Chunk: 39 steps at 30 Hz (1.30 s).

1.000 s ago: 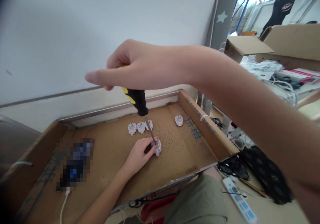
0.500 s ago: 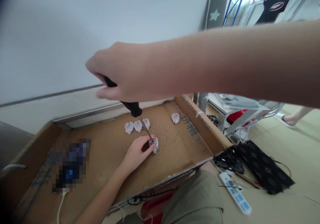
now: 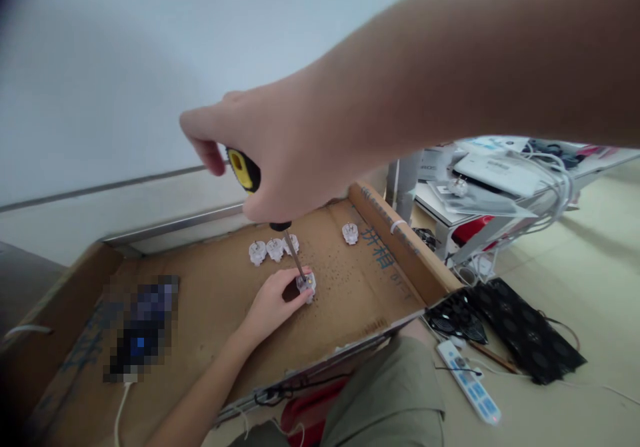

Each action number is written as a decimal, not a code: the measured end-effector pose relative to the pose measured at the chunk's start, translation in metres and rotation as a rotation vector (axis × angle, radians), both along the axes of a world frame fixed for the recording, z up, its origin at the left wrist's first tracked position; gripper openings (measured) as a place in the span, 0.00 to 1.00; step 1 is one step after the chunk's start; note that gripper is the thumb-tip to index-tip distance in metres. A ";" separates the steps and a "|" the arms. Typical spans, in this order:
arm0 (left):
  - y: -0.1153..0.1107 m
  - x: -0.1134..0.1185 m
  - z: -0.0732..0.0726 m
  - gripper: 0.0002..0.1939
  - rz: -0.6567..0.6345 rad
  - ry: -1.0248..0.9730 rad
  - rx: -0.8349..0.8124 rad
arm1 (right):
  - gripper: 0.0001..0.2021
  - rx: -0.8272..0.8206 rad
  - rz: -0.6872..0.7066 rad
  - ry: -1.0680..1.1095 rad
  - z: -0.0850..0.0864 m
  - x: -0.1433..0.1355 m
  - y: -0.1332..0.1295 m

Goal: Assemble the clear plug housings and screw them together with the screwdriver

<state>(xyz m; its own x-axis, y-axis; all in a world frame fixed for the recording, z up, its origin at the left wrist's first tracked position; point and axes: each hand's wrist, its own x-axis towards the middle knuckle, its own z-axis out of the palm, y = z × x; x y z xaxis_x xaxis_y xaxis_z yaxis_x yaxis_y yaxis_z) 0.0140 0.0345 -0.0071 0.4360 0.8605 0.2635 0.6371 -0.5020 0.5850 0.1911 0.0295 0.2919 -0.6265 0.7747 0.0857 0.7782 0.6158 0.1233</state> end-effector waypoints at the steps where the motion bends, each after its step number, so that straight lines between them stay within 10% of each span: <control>1: 0.000 0.000 0.000 0.17 -0.002 0.004 0.001 | 0.14 0.042 0.002 -0.018 -0.001 0.000 0.000; 13: -0.002 -0.001 0.003 0.27 -0.046 0.043 0.004 | 0.29 0.095 0.051 -0.002 -0.006 0.006 0.014; 39: 0.000 0.002 0.002 0.13 0.001 -0.027 0.032 | 0.19 -0.020 0.033 0.043 0.001 0.009 -0.007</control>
